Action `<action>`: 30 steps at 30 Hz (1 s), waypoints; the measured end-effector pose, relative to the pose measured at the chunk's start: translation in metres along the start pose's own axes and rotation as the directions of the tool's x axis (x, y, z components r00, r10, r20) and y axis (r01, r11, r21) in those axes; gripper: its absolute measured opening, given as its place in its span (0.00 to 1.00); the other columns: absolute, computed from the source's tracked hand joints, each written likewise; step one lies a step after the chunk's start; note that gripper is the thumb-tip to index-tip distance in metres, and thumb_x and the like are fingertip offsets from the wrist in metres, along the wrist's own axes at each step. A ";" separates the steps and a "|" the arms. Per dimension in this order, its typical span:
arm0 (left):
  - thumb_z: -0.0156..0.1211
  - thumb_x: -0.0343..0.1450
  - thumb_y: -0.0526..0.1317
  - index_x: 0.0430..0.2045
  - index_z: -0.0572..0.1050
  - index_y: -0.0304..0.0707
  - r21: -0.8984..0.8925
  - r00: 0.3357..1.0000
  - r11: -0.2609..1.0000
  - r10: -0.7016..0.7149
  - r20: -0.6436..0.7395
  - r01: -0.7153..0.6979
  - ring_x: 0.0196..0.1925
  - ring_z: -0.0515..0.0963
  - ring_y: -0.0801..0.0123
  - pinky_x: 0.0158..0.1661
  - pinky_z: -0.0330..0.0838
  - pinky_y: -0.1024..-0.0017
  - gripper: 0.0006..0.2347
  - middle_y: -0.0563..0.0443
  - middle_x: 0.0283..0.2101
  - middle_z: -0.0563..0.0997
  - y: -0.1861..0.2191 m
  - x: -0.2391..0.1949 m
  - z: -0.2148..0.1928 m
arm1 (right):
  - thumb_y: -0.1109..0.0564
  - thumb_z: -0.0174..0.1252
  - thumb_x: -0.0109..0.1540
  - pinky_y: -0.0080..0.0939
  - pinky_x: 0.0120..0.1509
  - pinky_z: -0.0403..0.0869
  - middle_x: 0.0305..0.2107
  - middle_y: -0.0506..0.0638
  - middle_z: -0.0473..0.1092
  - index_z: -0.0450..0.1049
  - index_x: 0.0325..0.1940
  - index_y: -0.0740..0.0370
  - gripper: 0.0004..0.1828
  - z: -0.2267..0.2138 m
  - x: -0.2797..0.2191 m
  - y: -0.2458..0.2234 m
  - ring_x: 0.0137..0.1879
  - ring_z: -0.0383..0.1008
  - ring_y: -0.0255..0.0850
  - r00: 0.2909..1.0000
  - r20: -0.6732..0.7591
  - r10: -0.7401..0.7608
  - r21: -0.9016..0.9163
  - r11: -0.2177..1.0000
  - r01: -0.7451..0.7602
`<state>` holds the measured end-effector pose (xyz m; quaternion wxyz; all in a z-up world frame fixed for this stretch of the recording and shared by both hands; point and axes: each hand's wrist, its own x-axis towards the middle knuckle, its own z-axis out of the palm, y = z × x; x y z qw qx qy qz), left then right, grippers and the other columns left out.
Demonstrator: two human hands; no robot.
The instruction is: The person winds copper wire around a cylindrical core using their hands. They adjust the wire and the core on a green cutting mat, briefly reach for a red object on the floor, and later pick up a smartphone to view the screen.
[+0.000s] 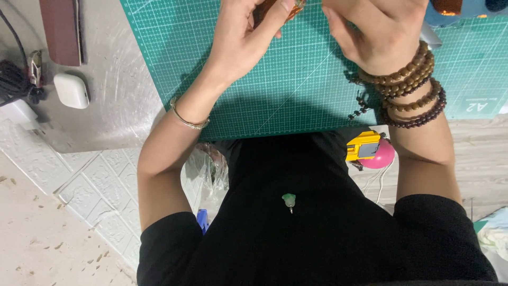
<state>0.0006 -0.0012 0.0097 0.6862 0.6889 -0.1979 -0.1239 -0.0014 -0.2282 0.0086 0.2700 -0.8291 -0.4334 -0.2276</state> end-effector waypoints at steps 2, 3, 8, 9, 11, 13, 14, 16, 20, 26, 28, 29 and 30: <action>0.43 0.76 0.38 0.22 0.66 0.35 0.055 1.000 0.998 0.025 0.016 -0.026 0.20 0.70 0.74 0.24 0.60 0.79 0.12 0.53 0.17 0.65 0.006 0.006 -0.002 | 0.65 0.55 0.70 0.42 0.42 0.68 0.31 0.56 0.75 0.77 0.38 0.70 0.08 -0.001 0.006 -0.002 0.34 0.72 0.46 0.997 -0.024 0.073 0.046 0.996 -0.072; 0.43 0.76 0.38 0.22 0.66 0.35 0.060 0.999 0.997 0.039 0.016 -0.040 0.20 0.70 0.74 0.24 0.60 0.79 0.12 0.53 0.17 0.65 -0.003 0.001 0.000 | 0.65 0.55 0.70 0.42 0.42 0.68 0.31 0.56 0.75 0.77 0.38 0.70 0.08 -0.001 0.005 -0.005 0.34 0.72 0.46 0.998 -0.031 0.063 0.038 0.997 -0.062; 0.49 0.76 0.38 0.56 0.64 0.37 0.019 0.992 0.992 -0.123 0.009 0.123 0.26 0.74 0.75 0.25 0.68 0.82 0.14 0.50 0.34 0.76 -0.014 -0.002 0.000 | 0.57 0.58 0.68 0.37 0.38 0.56 0.16 0.43 0.61 0.78 0.35 0.57 0.07 0.011 0.001 -0.003 0.22 0.55 0.34 0.987 -0.066 0.147 -0.071 0.986 -0.151; 0.49 0.76 0.38 0.56 0.64 0.37 0.025 0.994 0.994 -0.105 0.009 0.105 0.26 0.74 0.75 0.25 0.68 0.82 0.14 0.50 0.34 0.76 -0.012 -0.003 0.001 | 0.57 0.58 0.68 0.37 0.38 0.56 0.16 0.43 0.61 0.78 0.35 0.57 0.07 0.013 -0.001 -0.004 0.22 0.55 0.34 0.988 -0.075 0.134 -0.084 0.987 -0.140; 0.49 0.75 0.39 0.56 0.64 0.36 0.004 0.989 0.989 -0.150 0.006 0.150 0.24 0.71 0.77 0.23 0.65 0.84 0.15 0.53 0.31 0.76 -0.009 -0.001 0.002 | 0.56 0.60 0.66 0.34 0.36 0.56 0.15 0.42 0.61 0.76 0.32 0.54 0.07 0.017 -0.001 -0.003 0.21 0.54 0.31 0.983 -0.087 0.161 -0.137 0.976 -0.172; 0.49 0.74 0.39 0.55 0.65 0.36 0.003 0.985 0.985 -0.175 0.001 0.175 0.25 0.72 0.77 0.23 0.65 0.84 0.15 0.54 0.30 0.75 -0.003 0.001 0.001 | 0.58 0.61 0.65 0.35 0.37 0.56 0.15 0.43 0.61 0.76 0.32 0.56 0.07 0.012 0.007 -0.006 0.21 0.54 0.33 0.985 -0.089 0.147 -0.130 0.979 -0.158; 0.50 0.74 0.39 0.55 0.65 0.35 -0.009 0.975 0.975 -0.223 -0.003 0.223 0.25 0.73 0.77 0.24 0.65 0.84 0.15 0.55 0.29 0.75 0.000 0.000 0.002 | 0.60 0.63 0.64 0.36 0.37 0.56 0.15 0.43 0.61 0.75 0.31 0.58 0.07 0.009 0.009 -0.009 0.21 0.55 0.34 0.986 -0.076 0.150 -0.108 0.982 -0.158; 0.50 0.74 0.39 0.55 0.65 0.35 -0.010 0.975 0.975 -0.220 -0.006 0.220 0.24 0.72 0.77 0.23 0.65 0.84 0.16 0.56 0.28 0.74 0.003 0.001 0.002 | 0.61 0.62 0.64 0.37 0.37 0.56 0.16 0.44 0.60 0.74 0.32 0.60 0.06 0.004 0.016 -0.012 0.22 0.55 0.36 0.986 -0.068 0.149 -0.094 0.983 -0.155; 0.49 0.73 0.38 0.55 0.65 0.35 -0.001 0.969 0.969 -0.247 -0.012 0.247 0.25 0.73 0.78 0.24 0.68 0.84 0.16 0.57 0.28 0.73 0.007 0.002 0.003 | 0.61 0.60 0.64 0.39 0.37 0.57 0.17 0.46 0.58 0.74 0.34 0.63 0.05 0.003 0.018 -0.014 0.22 0.56 0.38 0.984 -0.056 0.172 -0.053 0.983 -0.175; 0.49 0.73 0.38 0.55 0.65 0.35 -0.014 0.975 0.975 -0.222 -0.017 0.222 0.24 0.73 0.77 0.24 0.67 0.84 0.15 0.57 0.28 0.73 0.006 0.002 0.002 | 0.61 0.59 0.64 0.38 0.37 0.57 0.17 0.46 0.58 0.74 0.33 0.63 0.05 0.001 0.022 -0.015 0.22 0.55 0.38 0.986 -0.074 0.153 -0.046 0.987 -0.156; 0.49 0.73 0.38 0.55 0.65 0.35 -0.008 0.977 0.977 -0.214 -0.021 0.214 0.24 0.73 0.77 0.24 0.68 0.84 0.16 0.56 0.29 0.74 0.007 0.002 0.003 | 0.61 0.58 0.65 0.38 0.37 0.57 0.17 0.46 0.58 0.74 0.33 0.63 0.06 0.000 0.023 -0.016 0.23 0.56 0.38 0.986 -0.077 0.150 -0.046 0.987 -0.154; 0.49 0.73 0.38 0.54 0.65 0.34 -0.007 0.976 0.977 -0.215 -0.023 0.215 0.24 0.73 0.77 0.25 0.69 0.84 0.16 0.56 0.30 0.74 0.007 0.001 0.003 | 0.61 0.58 0.65 0.38 0.37 0.56 0.17 0.46 0.58 0.74 0.32 0.63 0.07 0.000 0.024 -0.016 0.23 0.56 0.38 0.985 -0.074 0.154 -0.042 0.987 -0.158; 0.49 0.73 0.38 0.54 0.65 0.34 -0.003 0.977 0.978 -0.211 -0.024 0.211 0.24 0.73 0.77 0.25 0.69 0.84 0.16 0.56 0.30 0.74 0.007 0.002 0.003 | 0.61 0.58 0.65 0.38 0.37 0.56 0.17 0.46 0.58 0.74 0.32 0.63 0.07 0.000 0.023 -0.016 0.23 0.56 0.38 0.986 -0.078 0.150 -0.044 0.987 -0.154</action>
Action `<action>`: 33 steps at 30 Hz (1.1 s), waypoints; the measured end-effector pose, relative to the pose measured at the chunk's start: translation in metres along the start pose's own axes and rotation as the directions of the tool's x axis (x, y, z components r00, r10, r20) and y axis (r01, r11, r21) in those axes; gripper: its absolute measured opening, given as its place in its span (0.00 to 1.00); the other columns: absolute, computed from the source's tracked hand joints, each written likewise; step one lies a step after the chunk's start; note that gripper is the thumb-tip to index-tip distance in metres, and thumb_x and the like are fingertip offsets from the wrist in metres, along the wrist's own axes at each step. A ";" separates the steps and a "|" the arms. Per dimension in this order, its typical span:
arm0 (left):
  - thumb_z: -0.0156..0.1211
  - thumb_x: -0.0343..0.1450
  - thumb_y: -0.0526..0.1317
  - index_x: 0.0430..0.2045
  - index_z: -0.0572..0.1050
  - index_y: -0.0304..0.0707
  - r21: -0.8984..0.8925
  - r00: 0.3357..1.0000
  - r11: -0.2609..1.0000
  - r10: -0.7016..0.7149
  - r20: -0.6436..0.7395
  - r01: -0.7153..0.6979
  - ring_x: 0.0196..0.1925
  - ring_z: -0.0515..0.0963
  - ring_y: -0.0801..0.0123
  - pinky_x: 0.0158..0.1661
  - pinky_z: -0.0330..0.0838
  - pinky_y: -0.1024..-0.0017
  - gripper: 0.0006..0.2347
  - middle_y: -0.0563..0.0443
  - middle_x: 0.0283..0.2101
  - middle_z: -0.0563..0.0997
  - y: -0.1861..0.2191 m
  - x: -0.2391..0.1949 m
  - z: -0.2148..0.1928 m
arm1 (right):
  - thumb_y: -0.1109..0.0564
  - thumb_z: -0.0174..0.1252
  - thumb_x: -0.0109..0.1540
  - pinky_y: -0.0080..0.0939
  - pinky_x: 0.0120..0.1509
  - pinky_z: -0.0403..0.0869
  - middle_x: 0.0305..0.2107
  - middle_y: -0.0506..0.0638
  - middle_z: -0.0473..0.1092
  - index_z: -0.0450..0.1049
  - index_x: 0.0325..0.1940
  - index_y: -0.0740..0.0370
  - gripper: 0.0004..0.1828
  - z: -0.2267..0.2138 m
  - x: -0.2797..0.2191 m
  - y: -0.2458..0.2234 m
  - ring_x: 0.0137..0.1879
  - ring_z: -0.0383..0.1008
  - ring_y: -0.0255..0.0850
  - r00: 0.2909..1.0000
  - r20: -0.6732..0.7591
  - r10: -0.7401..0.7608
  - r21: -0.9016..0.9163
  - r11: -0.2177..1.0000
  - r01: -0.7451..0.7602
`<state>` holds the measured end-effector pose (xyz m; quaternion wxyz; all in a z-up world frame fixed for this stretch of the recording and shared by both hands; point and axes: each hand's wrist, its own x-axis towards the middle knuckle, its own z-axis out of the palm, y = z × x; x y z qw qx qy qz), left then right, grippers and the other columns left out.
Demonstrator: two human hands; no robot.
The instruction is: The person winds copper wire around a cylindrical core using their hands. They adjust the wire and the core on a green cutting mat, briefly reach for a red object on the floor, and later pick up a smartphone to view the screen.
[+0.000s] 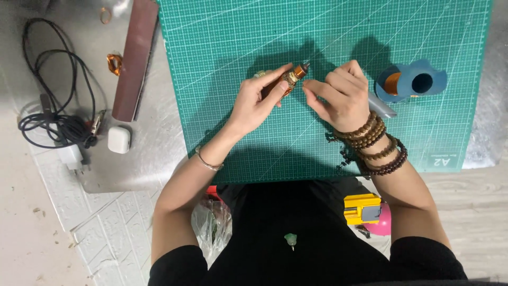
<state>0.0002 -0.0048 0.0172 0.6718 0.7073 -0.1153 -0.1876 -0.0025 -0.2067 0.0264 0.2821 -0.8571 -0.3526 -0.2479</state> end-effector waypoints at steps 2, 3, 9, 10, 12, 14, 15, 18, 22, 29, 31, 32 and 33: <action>0.50 0.73 0.38 0.54 0.66 0.36 0.002 1.000 1.000 -0.022 0.000 0.022 0.24 0.74 0.77 0.24 0.70 0.84 0.16 0.55 0.31 0.76 -0.001 -0.001 0.001 | 0.60 0.57 0.64 0.38 0.37 0.56 0.17 0.46 0.59 0.75 0.32 0.63 0.07 0.002 -0.004 0.000 0.23 0.56 0.38 1.000 -0.004 0.024 0.019 1.000 -0.024; 0.50 0.73 0.38 0.54 0.66 0.36 0.003 1.000 1.000 -0.022 0.000 0.022 0.24 0.74 0.77 0.24 0.70 0.84 0.16 0.55 0.31 0.76 -0.001 0.000 0.001 | 0.60 0.57 0.64 0.38 0.37 0.56 0.17 0.46 0.59 0.75 0.32 0.63 0.07 0.002 -0.003 0.001 0.23 0.56 0.38 1.000 -0.004 0.024 0.019 1.000 -0.024; 0.49 0.73 0.39 0.54 0.66 0.35 0.003 1.000 1.000 -0.006 -0.004 0.006 0.24 0.74 0.77 0.25 0.70 0.84 0.15 0.55 0.32 0.76 0.000 -0.002 0.001 | 0.60 0.56 0.65 0.39 0.36 0.54 0.17 0.47 0.58 0.75 0.33 0.64 0.07 0.004 -0.008 0.002 0.23 0.54 0.39 0.999 -0.005 0.042 0.054 0.998 -0.041; 0.50 0.73 0.39 0.54 0.66 0.36 0.008 1.000 1.000 -0.013 -0.006 0.014 0.24 0.74 0.77 0.24 0.69 0.84 0.15 0.56 0.31 0.76 0.000 -0.002 0.001 | 0.60 0.57 0.65 0.39 0.36 0.55 0.17 0.47 0.58 0.75 0.33 0.63 0.07 0.004 -0.007 0.002 0.23 0.55 0.39 0.999 -0.003 0.039 0.044 0.998 -0.039; 0.50 0.73 0.39 0.54 0.66 0.36 0.013 1.000 1.000 -0.019 -0.007 0.019 0.24 0.74 0.77 0.24 0.68 0.84 0.16 0.56 0.31 0.75 0.001 -0.002 0.001 | 0.61 0.58 0.65 0.39 0.36 0.55 0.18 0.47 0.58 0.75 0.33 0.63 0.07 0.004 -0.007 0.002 0.23 0.55 0.39 0.999 -0.002 0.036 0.033 0.999 -0.036; 0.50 0.73 0.39 0.54 0.66 0.36 0.016 1.000 1.000 -0.013 -0.012 0.013 0.24 0.74 0.77 0.24 0.68 0.84 0.16 0.56 0.31 0.75 -0.001 -0.002 0.002 | 0.61 0.59 0.65 0.39 0.36 0.55 0.18 0.47 0.59 0.75 0.33 0.63 0.06 0.005 -0.007 0.002 0.22 0.55 0.39 0.999 0.005 0.035 0.030 0.999 -0.035; 0.50 0.73 0.39 0.54 0.66 0.36 0.017 1.000 1.000 -0.013 -0.013 0.013 0.24 0.74 0.77 0.24 0.68 0.84 0.16 0.56 0.31 0.75 -0.001 -0.002 0.002 | 0.61 0.59 0.65 0.39 0.36 0.55 0.18 0.47 0.59 0.75 0.33 0.63 0.06 0.004 -0.007 0.003 0.22 0.55 0.39 0.999 0.004 0.034 0.031 0.999 -0.035; 0.49 0.73 0.39 0.54 0.66 0.36 0.013 1.000 1.000 -0.018 -0.012 0.018 0.24 0.74 0.77 0.24 0.70 0.84 0.16 0.56 0.31 0.75 -0.002 -0.002 0.002 | 0.62 0.58 0.65 0.39 0.37 0.55 0.18 0.47 0.60 0.74 0.34 0.64 0.05 0.003 -0.007 0.003 0.23 0.56 0.39 0.999 0.031 0.039 0.075 0.996 -0.041; 0.50 0.73 0.40 0.55 0.65 0.37 0.006 1.000 1.000 -0.015 0.000 0.015 0.24 0.72 0.77 0.25 0.71 0.83 0.16 0.56 0.32 0.75 -0.002 -0.002 0.002 | 0.61 0.54 0.66 0.40 0.39 0.54 0.19 0.50 0.62 0.74 0.35 0.67 0.08 0.001 -0.004 0.000 0.24 0.59 0.41 0.994 0.077 0.079 0.130 0.987 -0.089; 0.49 0.74 0.41 0.55 0.65 0.37 0.025 1.000 1.000 -0.008 0.008 0.008 0.25 0.73 0.77 0.25 0.69 0.83 0.16 0.56 0.31 0.75 -0.003 -0.002 0.001 | 0.59 0.54 0.67 0.40 0.38 0.54 0.19 0.50 0.61 0.74 0.34 0.66 0.09 0.005 -0.004 0.003 0.24 0.57 0.41 0.999 0.050 0.023 0.146 0.989 -0.030; 0.49 0.74 0.40 0.55 0.65 0.38 0.016 1.000 1.000 -0.014 0.011 0.014 0.25 0.73 0.77 0.25 0.71 0.83 0.16 0.57 0.30 0.73 -0.002 -0.002 0.001 | 0.60 0.54 0.66 0.41 0.38 0.54 0.19 0.50 0.61 0.74 0.35 0.66 0.08 0.006 -0.007 0.003 0.23 0.56 0.41 0.998 0.047 0.032 0.152 0.988 -0.039; 0.49 0.74 0.40 0.56 0.65 0.38 0.007 1.000 1.000 -0.017 0.013 0.016 0.25 0.73 0.77 0.26 0.73 0.83 0.16 0.58 0.28 0.72 -0.001 -0.002 0.000 | 0.61 0.55 0.66 0.41 0.38 0.54 0.19 0.50 0.61 0.74 0.35 0.66 0.07 0.007 -0.007 0.004 0.23 0.56 0.41 0.998 0.044 0.038 0.157 0.987 -0.044; 0.49 0.74 0.40 0.56 0.65 0.38 0.006 1.000 1.000 -0.017 0.013 0.017 0.25 0.73 0.77 0.26 0.73 0.83 0.16 0.58 0.28 0.72 -0.001 -0.001 0.001 | 0.61 0.55 0.66 0.41 0.38 0.54 0.19 0.50 0.61 0.74 0.35 0.66 0.07 0.007 -0.006 0.003 0.23 0.56 0.41 0.998 0.045 0.039 0.157 0.987 -0.045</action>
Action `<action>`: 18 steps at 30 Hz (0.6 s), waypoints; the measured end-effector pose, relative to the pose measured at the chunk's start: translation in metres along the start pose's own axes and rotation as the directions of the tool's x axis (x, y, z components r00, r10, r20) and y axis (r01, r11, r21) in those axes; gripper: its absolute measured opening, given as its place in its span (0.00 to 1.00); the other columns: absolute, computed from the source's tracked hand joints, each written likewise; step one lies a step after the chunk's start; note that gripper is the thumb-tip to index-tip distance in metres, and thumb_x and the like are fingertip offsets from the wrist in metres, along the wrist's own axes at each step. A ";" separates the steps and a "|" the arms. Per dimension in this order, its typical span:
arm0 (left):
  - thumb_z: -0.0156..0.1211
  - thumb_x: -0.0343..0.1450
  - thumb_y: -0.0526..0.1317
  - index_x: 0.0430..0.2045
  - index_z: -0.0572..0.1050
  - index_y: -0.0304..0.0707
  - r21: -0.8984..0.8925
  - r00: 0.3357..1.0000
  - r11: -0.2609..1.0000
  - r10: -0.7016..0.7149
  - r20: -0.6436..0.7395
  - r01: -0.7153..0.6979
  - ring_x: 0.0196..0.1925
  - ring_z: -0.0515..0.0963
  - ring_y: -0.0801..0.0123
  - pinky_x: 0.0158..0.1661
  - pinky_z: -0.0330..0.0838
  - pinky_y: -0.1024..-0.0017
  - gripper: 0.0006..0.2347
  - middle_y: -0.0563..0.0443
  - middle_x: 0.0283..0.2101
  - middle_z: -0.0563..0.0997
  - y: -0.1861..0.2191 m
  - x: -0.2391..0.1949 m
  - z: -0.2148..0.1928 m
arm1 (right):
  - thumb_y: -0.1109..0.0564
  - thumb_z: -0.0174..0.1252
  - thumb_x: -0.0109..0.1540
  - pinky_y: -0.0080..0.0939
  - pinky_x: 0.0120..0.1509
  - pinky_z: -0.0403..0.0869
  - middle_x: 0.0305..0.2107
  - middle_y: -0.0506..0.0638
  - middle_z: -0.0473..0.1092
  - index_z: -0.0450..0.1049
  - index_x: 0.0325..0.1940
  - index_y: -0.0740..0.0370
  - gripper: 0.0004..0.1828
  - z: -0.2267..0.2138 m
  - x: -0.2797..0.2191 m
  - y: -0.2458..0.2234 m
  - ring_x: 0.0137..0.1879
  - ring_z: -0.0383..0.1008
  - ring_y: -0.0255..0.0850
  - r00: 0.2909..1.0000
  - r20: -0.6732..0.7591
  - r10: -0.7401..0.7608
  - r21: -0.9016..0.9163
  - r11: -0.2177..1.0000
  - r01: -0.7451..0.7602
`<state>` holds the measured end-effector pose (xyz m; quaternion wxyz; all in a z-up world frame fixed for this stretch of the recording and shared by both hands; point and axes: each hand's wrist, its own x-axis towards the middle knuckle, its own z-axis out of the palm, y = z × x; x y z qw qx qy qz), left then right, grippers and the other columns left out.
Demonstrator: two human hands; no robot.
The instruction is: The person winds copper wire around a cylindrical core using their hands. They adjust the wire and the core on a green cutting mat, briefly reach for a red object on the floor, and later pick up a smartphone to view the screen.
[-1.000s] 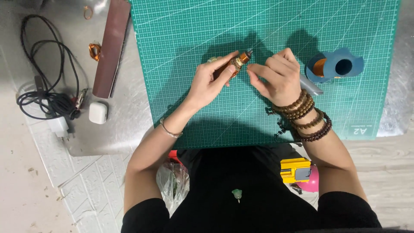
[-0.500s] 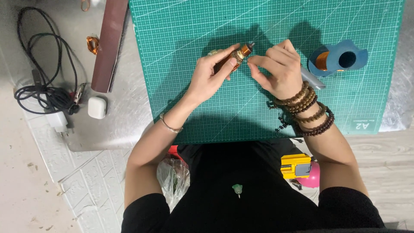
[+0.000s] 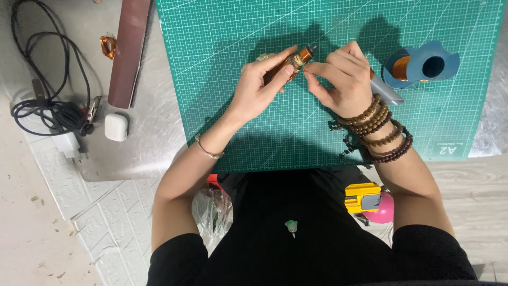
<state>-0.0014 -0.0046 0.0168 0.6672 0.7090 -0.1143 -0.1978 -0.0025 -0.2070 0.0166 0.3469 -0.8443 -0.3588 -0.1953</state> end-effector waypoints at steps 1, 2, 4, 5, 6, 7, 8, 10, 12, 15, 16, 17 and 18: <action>0.49 0.74 0.40 0.56 0.65 0.37 -0.008 1.000 1.000 -0.003 0.001 0.003 0.25 0.72 0.78 0.27 0.73 0.83 0.16 0.58 0.28 0.71 0.000 0.000 0.000 | 0.61 0.54 0.66 0.40 0.38 0.55 0.19 0.50 0.62 0.74 0.34 0.66 0.08 0.000 0.001 -0.001 0.23 0.57 0.41 1.000 0.000 -0.002 -0.010 1.000 0.002; 0.49 0.74 0.40 0.56 0.64 0.37 -0.016 1.000 1.000 -0.006 0.002 0.006 0.25 0.72 0.78 0.27 0.74 0.82 0.16 0.58 0.28 0.71 0.001 0.000 0.000 | 0.61 0.53 0.66 0.40 0.39 0.55 0.20 0.50 0.63 0.74 0.33 0.65 0.09 0.000 0.001 -0.002 0.23 0.58 0.41 1.000 0.000 -0.004 -0.020 1.000 0.004; 0.49 0.74 0.41 0.56 0.65 0.37 -0.001 1.000 1.000 -0.003 0.000 0.003 0.25 0.72 0.78 0.27 0.72 0.83 0.16 0.58 0.28 0.72 0.001 0.000 0.000 | 0.61 0.53 0.66 0.40 0.39 0.56 0.19 0.50 0.62 0.74 0.34 0.66 0.08 0.000 0.001 -0.001 0.23 0.58 0.41 1.000 0.006 -0.009 -0.021 1.000 0.009; 0.48 0.74 0.41 0.55 0.65 0.37 0.014 1.000 1.000 0.000 0.000 0.000 0.25 0.73 0.78 0.26 0.69 0.83 0.16 0.58 0.29 0.73 0.000 0.000 0.000 | 0.60 0.54 0.67 0.40 0.39 0.56 0.18 0.50 0.62 0.74 0.35 0.66 0.08 0.000 0.000 0.000 0.23 0.58 0.41 1.000 0.012 -0.013 -0.021 1.000 0.014; 0.48 0.74 0.41 0.55 0.65 0.37 0.013 1.000 1.000 -0.003 -0.001 0.003 0.25 0.73 0.78 0.26 0.69 0.83 0.16 0.58 0.29 0.73 0.001 0.000 0.000 | 0.60 0.54 0.67 0.40 0.39 0.56 0.18 0.50 0.62 0.74 0.35 0.66 0.08 0.000 0.000 0.000 0.23 0.58 0.41 1.000 0.013 -0.012 -0.020 1.000 0.013; 0.48 0.74 0.41 0.55 0.65 0.37 0.004 1.000 1.000 0.001 0.002 -0.001 0.26 0.73 0.78 0.26 0.71 0.83 0.16 0.58 0.30 0.74 0.001 0.000 0.000 | 0.60 0.53 0.67 0.40 0.39 0.56 0.19 0.50 0.62 0.73 0.35 0.65 0.08 0.001 0.000 0.001 0.23 0.58 0.41 1.000 0.017 -0.013 -0.026 1.000 0.014; 0.48 0.74 0.41 0.55 0.64 0.37 -0.005 1.000 1.000 0.004 0.005 -0.004 0.26 0.72 0.78 0.27 0.73 0.82 0.16 0.57 0.31 0.75 0.001 0.000 0.000 | 0.60 0.52 0.67 0.40 0.39 0.56 0.19 0.50 0.62 0.73 0.34 0.65 0.09 0.001 0.000 0.001 0.23 0.58 0.41 1.000 0.020 -0.014 -0.032 0.999 0.015; 0.48 0.74 0.41 0.56 0.64 0.37 0.002 1.000 1.000 0.004 0.010 -0.004 0.26 0.72 0.78 0.27 0.73 0.82 0.17 0.57 0.31 0.74 0.000 0.000 -0.001 | 0.60 0.51 0.68 0.40 0.39 0.56 0.19 0.50 0.62 0.73 0.34 0.66 0.10 0.000 -0.001 0.002 0.23 0.58 0.41 0.999 0.032 -0.012 -0.024 1.000 0.013; 0.48 0.74 0.42 0.56 0.64 0.37 0.008 1.000 1.000 0.003 0.013 -0.003 0.26 0.72 0.78 0.27 0.73 0.82 0.17 0.58 0.31 0.73 0.000 0.000 -0.001 | 0.59 0.51 0.68 0.40 0.39 0.57 0.19 0.50 0.62 0.73 0.34 0.66 0.10 0.000 -0.001 0.002 0.23 0.58 0.41 0.999 0.046 -0.011 -0.016 1.000 0.012; 0.48 0.74 0.42 0.56 0.64 0.36 0.010 1.000 1.000 -0.001 0.018 0.001 0.24 0.70 0.79 0.25 0.68 0.83 0.17 0.57 0.27 0.71 0.000 0.000 -0.001 | 0.60 0.50 0.68 0.40 0.37 0.56 0.19 0.50 0.60 0.73 0.35 0.67 0.10 -0.001 -0.002 0.003 0.23 0.57 0.40 0.998 0.066 -0.005 0.010 1.000 0.004; 0.48 0.74 0.42 0.56 0.64 0.36 0.022 1.000 1.000 -0.006 0.024 0.005 0.24 0.70 0.79 0.25 0.66 0.82 0.17 0.58 0.26 0.70 0.001 0.001 -0.001 | 0.61 0.50 0.68 0.40 0.37 0.55 0.19 0.50 0.59 0.73 0.35 0.67 0.10 -0.001 -0.003 0.003 0.24 0.57 0.41 0.997 0.072 0.001 0.026 1.000 -0.003; 0.48 0.74 0.41 0.56 0.64 0.35 0.034 1.000 0.999 -0.010 0.028 0.009 0.24 0.70 0.79 0.25 0.63 0.82 0.17 0.58 0.26 0.69 0.001 0.000 -0.002 | 0.61 0.50 0.68 0.40 0.37 0.55 0.19 0.50 0.59 0.72 0.36 0.68 0.10 -0.001 -0.003 0.003 0.24 0.56 0.41 0.997 0.077 0.005 0.043 0.999 -0.008; 0.48 0.74 0.41 0.56 0.64 0.35 0.033 1.000 0.999 -0.012 0.028 0.011 0.24 0.70 0.79 0.25 0.63 0.82 0.17 0.58 0.26 0.69 0.001 0.001 -0.002 | 0.61 0.50 0.68 0.40 0.37 0.55 0.19 0.50 0.59 0.72 0.36 0.68 0.10 -0.001 -0.003 0.004 0.24 0.56 0.41 0.997 0.078 0.007 0.044 0.999 -0.010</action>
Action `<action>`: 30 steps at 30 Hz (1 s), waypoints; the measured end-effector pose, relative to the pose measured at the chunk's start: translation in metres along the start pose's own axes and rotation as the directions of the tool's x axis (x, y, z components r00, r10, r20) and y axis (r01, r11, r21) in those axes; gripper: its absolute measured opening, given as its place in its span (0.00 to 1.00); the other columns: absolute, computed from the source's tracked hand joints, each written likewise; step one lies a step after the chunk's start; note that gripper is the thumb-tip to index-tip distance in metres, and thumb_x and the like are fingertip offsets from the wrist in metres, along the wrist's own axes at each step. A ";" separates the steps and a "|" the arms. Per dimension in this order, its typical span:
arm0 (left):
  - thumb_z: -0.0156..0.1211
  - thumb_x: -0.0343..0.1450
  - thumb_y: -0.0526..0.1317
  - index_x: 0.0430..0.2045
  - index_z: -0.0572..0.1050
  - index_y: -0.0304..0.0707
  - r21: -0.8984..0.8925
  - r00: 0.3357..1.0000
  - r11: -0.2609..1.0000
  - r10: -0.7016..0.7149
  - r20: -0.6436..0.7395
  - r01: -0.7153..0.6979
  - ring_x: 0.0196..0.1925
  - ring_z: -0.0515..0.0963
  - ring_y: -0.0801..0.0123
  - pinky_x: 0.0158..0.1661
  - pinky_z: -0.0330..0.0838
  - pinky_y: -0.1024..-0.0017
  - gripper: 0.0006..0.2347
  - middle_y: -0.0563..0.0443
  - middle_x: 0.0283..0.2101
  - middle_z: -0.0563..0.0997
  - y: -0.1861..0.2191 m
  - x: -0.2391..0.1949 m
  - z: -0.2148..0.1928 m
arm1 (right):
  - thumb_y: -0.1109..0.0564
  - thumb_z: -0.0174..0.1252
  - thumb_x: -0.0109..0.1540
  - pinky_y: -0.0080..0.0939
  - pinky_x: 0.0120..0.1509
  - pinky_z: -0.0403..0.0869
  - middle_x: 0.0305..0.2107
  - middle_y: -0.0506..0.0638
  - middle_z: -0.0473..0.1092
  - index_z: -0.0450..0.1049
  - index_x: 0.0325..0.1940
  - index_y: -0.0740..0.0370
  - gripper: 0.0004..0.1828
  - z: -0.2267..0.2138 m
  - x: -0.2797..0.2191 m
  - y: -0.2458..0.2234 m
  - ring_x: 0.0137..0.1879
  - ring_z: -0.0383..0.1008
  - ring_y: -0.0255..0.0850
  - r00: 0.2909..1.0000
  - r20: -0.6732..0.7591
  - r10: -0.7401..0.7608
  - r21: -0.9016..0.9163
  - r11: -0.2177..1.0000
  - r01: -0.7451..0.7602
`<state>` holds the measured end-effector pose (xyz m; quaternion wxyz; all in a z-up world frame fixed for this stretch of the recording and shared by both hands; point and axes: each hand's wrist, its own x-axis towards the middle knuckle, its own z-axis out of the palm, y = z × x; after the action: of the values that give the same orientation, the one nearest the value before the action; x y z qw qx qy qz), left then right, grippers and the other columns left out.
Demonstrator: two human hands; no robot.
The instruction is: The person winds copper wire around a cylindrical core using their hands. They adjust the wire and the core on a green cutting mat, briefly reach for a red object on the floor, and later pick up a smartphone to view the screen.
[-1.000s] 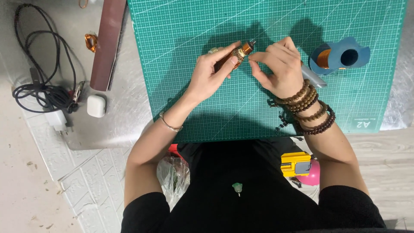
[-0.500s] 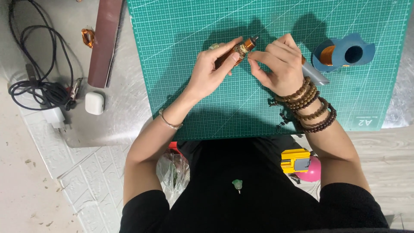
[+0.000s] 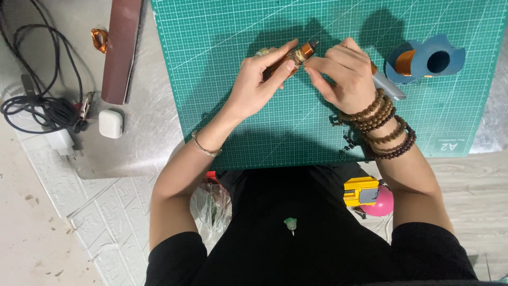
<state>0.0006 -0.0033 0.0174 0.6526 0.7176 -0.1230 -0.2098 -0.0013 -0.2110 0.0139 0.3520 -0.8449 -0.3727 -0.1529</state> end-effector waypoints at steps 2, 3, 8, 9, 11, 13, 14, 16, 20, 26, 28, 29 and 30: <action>0.48 0.74 0.42 0.57 0.62 0.35 -0.009 1.000 1.000 0.011 0.023 -0.011 0.24 0.69 0.79 0.25 0.71 0.83 0.17 0.57 0.26 0.70 -0.002 0.000 0.000 | 0.60 0.49 0.69 0.41 0.37 0.56 0.19 0.51 0.58 0.72 0.36 0.69 0.11 0.000 -0.001 0.000 0.24 0.56 0.42 1.000 0.010 -0.015 0.000 1.000 0.015; 0.48 0.74 0.42 0.57 0.62 0.35 -0.010 1.000 1.000 0.008 0.023 -0.008 0.24 0.69 0.79 0.25 0.71 0.83 0.17 0.57 0.26 0.70 -0.001 0.000 -0.001 | 0.60 0.49 0.69 0.41 0.37 0.56 0.19 0.51 0.58 0.72 0.36 0.69 0.11 0.000 -0.001 0.001 0.24 0.56 0.42 1.000 0.012 -0.013 0.002 1.000 0.013; 0.45 0.75 0.44 0.59 0.60 0.35 0.091 0.997 0.995 0.023 0.076 -0.030 0.25 0.74 0.78 0.25 0.66 0.82 0.19 0.56 0.27 0.73 -0.001 0.000 -0.004 | 0.61 0.49 0.69 0.40 0.36 0.55 0.19 0.51 0.59 0.74 0.38 0.69 0.11 -0.002 -0.003 0.006 0.23 0.55 0.42 0.997 0.009 -0.082 -0.033 0.996 0.082; 0.45 0.75 0.44 0.59 0.60 0.35 0.087 0.997 0.996 0.020 0.077 -0.027 0.25 0.74 0.78 0.25 0.66 0.82 0.19 0.56 0.27 0.73 -0.002 0.001 -0.004 | 0.61 0.49 0.69 0.40 0.36 0.55 0.19 0.51 0.59 0.74 0.38 0.69 0.11 -0.001 -0.003 0.007 0.23 0.55 0.42 0.997 0.013 -0.078 -0.032 0.996 0.078; 0.44 0.75 0.44 0.58 0.59 0.35 0.103 0.994 0.994 0.017 0.104 -0.028 0.26 0.73 0.77 0.28 0.75 0.82 0.19 0.55 0.28 0.72 -0.004 0.002 -0.006 | 0.61 0.49 0.69 0.39 0.36 0.55 0.18 0.51 0.59 0.75 0.38 0.69 0.11 0.000 -0.003 0.010 0.22 0.54 0.41 0.992 0.005 -0.124 -0.051 0.991 0.125; 0.44 0.75 0.43 0.58 0.60 0.35 0.106 0.993 0.994 0.028 0.111 -0.040 0.28 0.72 0.76 0.28 0.76 0.82 0.18 0.54 0.29 0.73 -0.004 0.003 -0.007 | 0.60 0.49 0.69 0.39 0.36 0.54 0.18 0.50 0.58 0.75 0.38 0.68 0.11 0.001 -0.004 0.013 0.22 0.53 0.41 0.991 0.008 -0.136 -0.060 0.989 0.136; 0.44 0.75 0.43 0.57 0.60 0.34 0.110 0.992 0.992 0.042 0.119 -0.055 0.30 0.72 0.75 0.28 0.77 0.82 0.18 0.53 0.29 0.73 -0.004 0.003 -0.007 | 0.60 0.50 0.69 0.39 0.35 0.54 0.18 0.49 0.57 0.76 0.39 0.68 0.11 0.001 -0.005 0.015 0.22 0.52 0.40 0.989 0.009 -0.149 -0.070 0.986 0.150; 0.44 0.75 0.43 0.58 0.60 0.34 0.112 0.991 0.992 0.044 0.124 -0.058 0.29 0.72 0.76 0.28 0.77 0.82 0.18 0.53 0.28 0.73 -0.005 0.004 -0.008 | 0.60 0.50 0.69 0.39 0.36 0.54 0.18 0.48 0.57 0.76 0.38 0.68 0.11 0.001 -0.004 0.014 0.22 0.53 0.40 0.989 0.006 -0.148 -0.067 0.987 0.148; 0.44 0.76 0.43 0.58 0.61 0.33 0.091 0.990 0.995 0.027 0.141 -0.040 0.27 0.72 0.78 0.27 0.76 0.82 0.18 0.55 0.26 0.72 -0.003 0.005 -0.009 | 0.59 0.51 0.69 0.38 0.36 0.55 0.17 0.47 0.56 0.78 0.37 0.67 0.12 0.002 -0.005 0.015 0.22 0.53 0.39 0.986 -0.008 -0.166 -0.084 0.983 0.165; 0.43 0.76 0.42 0.58 0.60 0.31 0.079 0.986 0.995 0.055 0.156 -0.068 0.27 0.73 0.77 0.28 0.76 0.82 0.17 0.54 0.27 0.73 -0.005 0.005 -0.010 | 0.61 0.52 0.69 0.39 0.35 0.54 0.17 0.48 0.56 0.79 0.37 0.69 0.13 0.002 -0.002 0.013 0.21 0.53 0.39 0.984 -0.028 -0.177 -0.092 0.981 0.173; 0.43 0.76 0.42 0.57 0.61 0.31 0.074 0.986 0.995 0.059 0.156 -0.072 0.27 0.74 0.77 0.28 0.75 0.82 0.17 0.54 0.27 0.73 -0.006 0.005 -0.011 | 0.61 0.52 0.69 0.39 0.36 0.54 0.17 0.48 0.56 0.79 0.37 0.69 0.13 0.002 -0.001 0.012 0.21 0.52 0.40 0.983 -0.031 -0.182 -0.095 0.979 0.179; 0.43 0.76 0.42 0.57 0.61 0.31 0.071 0.986 0.994 0.067 0.156 -0.078 0.28 0.74 0.77 0.28 0.75 0.82 0.17 0.54 0.28 0.73 -0.006 0.005 -0.011 | 0.61 0.52 0.69 0.39 0.37 0.54 0.17 0.48 0.57 0.79 0.36 0.69 0.13 0.002 -0.001 0.012 0.21 0.52 0.40 0.981 -0.036 -0.191 -0.101 0.977 0.187; 0.43 0.76 0.42 0.57 0.61 0.31 0.070 0.986 0.995 0.064 0.155 -0.076 0.28 0.74 0.77 0.28 0.75 0.82 0.17 0.54 0.28 0.73 -0.007 0.005 -0.011 | 0.61 0.52 0.69 0.39 0.37 0.54 0.17 0.48 0.57 0.79 0.36 0.69 0.13 0.002 -0.002 0.013 0.21 0.52 0.40 0.981 -0.035 -0.190 -0.099 0.978 0.186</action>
<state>0.0093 0.0046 0.0105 0.6207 0.7188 -0.2056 -0.2362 0.0069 -0.2167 0.0050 0.3036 -0.8181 -0.4352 -0.2216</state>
